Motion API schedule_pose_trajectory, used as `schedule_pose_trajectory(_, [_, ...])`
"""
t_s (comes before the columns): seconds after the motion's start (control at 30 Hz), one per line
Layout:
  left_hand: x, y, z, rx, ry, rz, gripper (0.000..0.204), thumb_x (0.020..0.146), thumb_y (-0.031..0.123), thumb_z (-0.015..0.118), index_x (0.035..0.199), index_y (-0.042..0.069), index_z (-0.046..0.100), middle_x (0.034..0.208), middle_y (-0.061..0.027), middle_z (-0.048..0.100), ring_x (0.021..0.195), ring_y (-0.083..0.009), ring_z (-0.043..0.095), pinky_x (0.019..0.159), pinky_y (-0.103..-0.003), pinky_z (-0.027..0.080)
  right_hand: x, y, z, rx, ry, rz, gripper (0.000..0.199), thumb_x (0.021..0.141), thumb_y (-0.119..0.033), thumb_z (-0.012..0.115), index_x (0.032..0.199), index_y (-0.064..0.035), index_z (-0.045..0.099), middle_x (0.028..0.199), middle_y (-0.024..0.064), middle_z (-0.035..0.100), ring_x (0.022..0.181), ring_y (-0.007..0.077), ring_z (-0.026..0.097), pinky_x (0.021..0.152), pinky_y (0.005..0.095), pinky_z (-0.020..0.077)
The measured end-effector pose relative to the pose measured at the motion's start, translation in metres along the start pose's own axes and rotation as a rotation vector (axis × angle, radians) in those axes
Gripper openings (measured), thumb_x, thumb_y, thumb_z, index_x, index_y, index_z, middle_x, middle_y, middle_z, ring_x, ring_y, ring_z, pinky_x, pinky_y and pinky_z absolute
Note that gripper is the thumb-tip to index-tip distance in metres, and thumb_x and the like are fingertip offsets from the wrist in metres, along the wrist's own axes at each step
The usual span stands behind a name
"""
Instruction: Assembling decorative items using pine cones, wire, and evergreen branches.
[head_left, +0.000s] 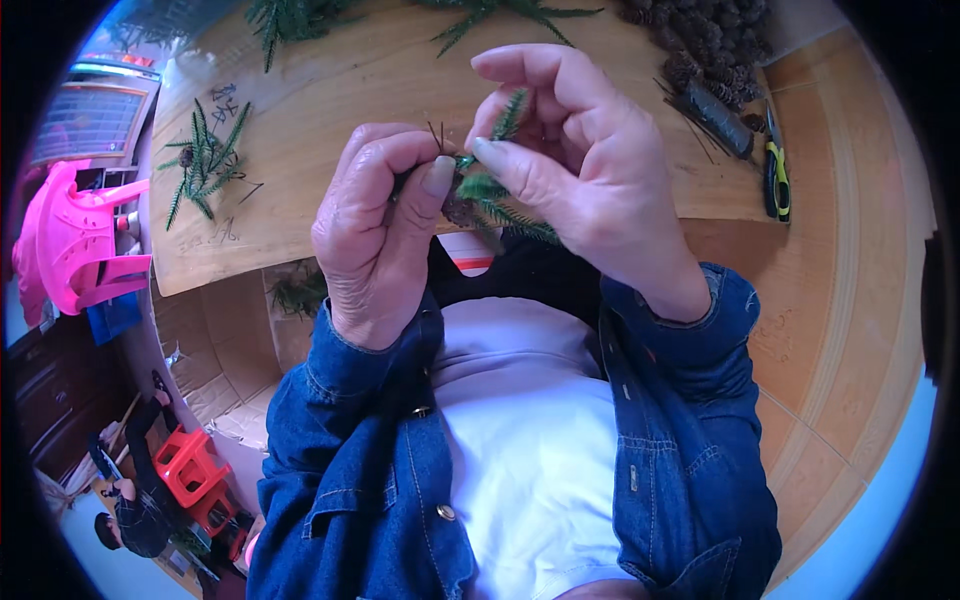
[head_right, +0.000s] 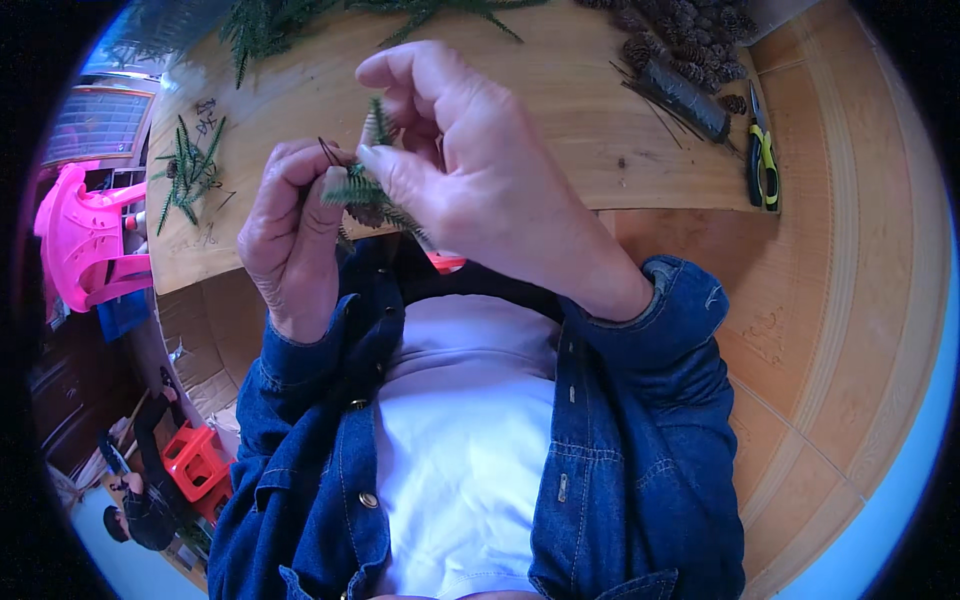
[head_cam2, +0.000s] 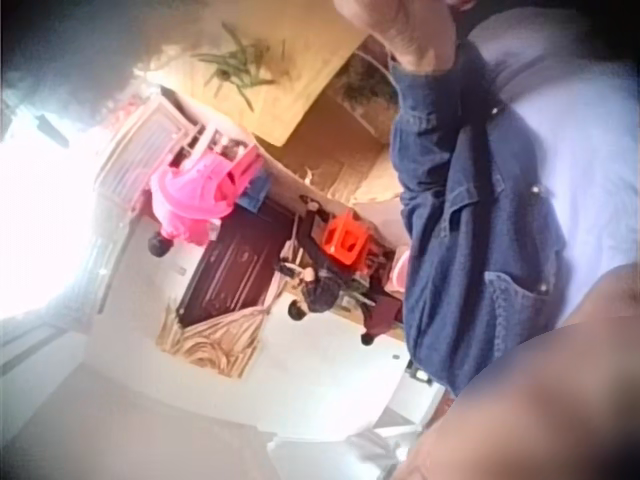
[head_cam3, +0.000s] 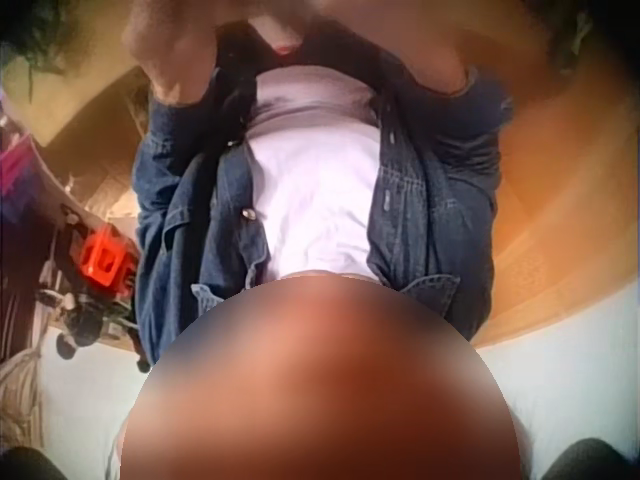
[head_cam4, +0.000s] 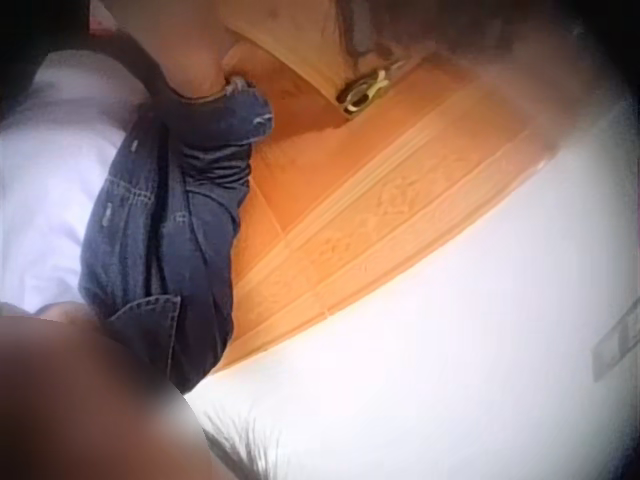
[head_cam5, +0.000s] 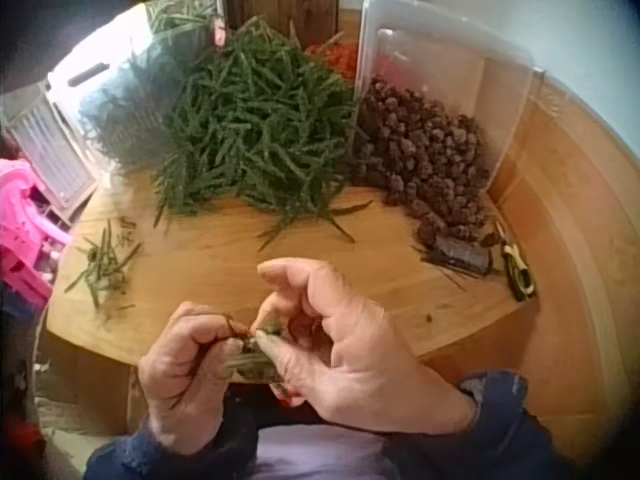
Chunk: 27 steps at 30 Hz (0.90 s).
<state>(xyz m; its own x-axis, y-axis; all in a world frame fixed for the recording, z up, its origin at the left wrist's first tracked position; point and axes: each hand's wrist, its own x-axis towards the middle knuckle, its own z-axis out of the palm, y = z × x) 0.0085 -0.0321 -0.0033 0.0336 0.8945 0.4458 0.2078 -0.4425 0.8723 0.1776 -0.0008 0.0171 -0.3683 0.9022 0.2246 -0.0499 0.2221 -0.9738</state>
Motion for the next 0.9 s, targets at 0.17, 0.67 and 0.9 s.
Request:
schedule_pose_trajectory(0.17, [0.002, 0.006, 0.000, -0.090, -0.058, -0.049, 0.006, 0.088, -0.003, 0.057, 0.094, -0.004, 0.057, 0.089, -0.0068, 0.053, 0.076, -0.0123, 0.050, 0.066, -0.022, 0.042, 0.007, -0.005, -0.008, 0.074, -0.091, 0.140, 0.024, 0.089, -0.007, 0.061, 0.109, 0.0025, 0.055, 0.092, 0.0032, 0.060, 0.085, 0.0066, 0.057, 0.075, 0.0199, 0.0473])
schedule_pose_trajectory(0.67, [-0.006, 0.008, 0.001, -0.119, -0.010, -0.150, 0.004, 0.089, 0.000, 0.056, 0.093, -0.001, 0.055, 0.082, -0.0025, 0.053, 0.072, -0.0073, 0.048, 0.064, -0.019, 0.041, 0.012, -0.010, -0.010, 0.172, -0.242, 0.312, 0.016, 0.088, -0.009, 0.063, 0.101, 0.0001, 0.059, 0.087, 0.0007, 0.060, 0.081, 0.0054, 0.058, 0.073, 0.0184, 0.0472])
schedule_pose_trajectory(0.9, [-0.008, 0.006, 0.001, -0.174, -0.021, -0.106, 0.006, 0.089, 0.000, 0.055, 0.094, 0.001, 0.053, 0.081, 0.0002, 0.050, 0.073, -0.0053, 0.045, 0.065, -0.018, 0.040, 0.013, -0.017, -0.013, 0.198, -0.302, 0.395, 0.016, 0.088, -0.011, 0.064, 0.100, -0.0003, 0.060, 0.086, -0.0011, 0.059, 0.076, 0.0022, 0.054, 0.064, 0.0151, 0.0428])
